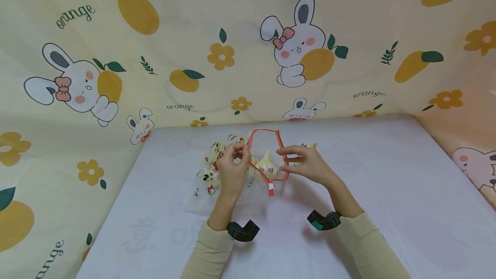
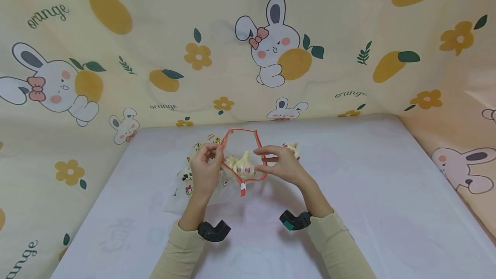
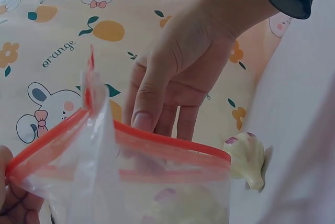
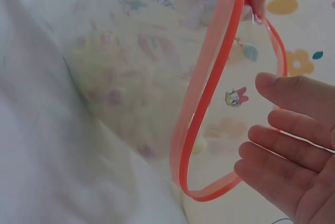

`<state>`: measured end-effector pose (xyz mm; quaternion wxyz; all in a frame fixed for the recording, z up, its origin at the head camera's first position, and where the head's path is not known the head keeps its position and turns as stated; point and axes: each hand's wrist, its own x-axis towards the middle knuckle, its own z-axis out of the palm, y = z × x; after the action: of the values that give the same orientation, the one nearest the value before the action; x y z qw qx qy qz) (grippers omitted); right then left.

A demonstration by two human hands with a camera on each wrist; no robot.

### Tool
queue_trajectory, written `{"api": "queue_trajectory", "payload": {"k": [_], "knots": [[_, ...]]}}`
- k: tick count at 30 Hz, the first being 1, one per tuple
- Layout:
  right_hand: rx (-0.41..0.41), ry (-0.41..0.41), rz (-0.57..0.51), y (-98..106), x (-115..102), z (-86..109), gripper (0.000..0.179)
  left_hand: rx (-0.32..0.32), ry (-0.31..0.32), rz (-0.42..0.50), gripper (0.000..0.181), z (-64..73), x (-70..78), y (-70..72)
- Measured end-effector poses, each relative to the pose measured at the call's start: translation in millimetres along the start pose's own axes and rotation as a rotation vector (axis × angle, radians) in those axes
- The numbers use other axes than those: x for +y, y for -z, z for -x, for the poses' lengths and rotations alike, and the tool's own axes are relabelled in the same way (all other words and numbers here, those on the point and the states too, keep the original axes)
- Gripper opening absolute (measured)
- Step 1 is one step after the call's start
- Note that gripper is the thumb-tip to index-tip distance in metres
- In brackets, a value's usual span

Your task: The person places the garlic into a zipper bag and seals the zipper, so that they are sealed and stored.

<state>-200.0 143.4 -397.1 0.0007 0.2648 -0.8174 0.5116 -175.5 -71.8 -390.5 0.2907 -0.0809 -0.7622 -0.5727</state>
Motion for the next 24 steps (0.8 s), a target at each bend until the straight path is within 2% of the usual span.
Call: {"api": "queue_trajectory", "payload": {"k": [16,24], "knots": [[0.092,-0.060,-0.061,8,17,4.1,0.033,-0.010,0.027,0.006,0.010,1.0,2.2,-0.7],[0.132,-0.126,-0.028,19,27,3.6,0.032,-0.012,0.023,0.014,0.010,0.7,1.6,-1.5]]}}
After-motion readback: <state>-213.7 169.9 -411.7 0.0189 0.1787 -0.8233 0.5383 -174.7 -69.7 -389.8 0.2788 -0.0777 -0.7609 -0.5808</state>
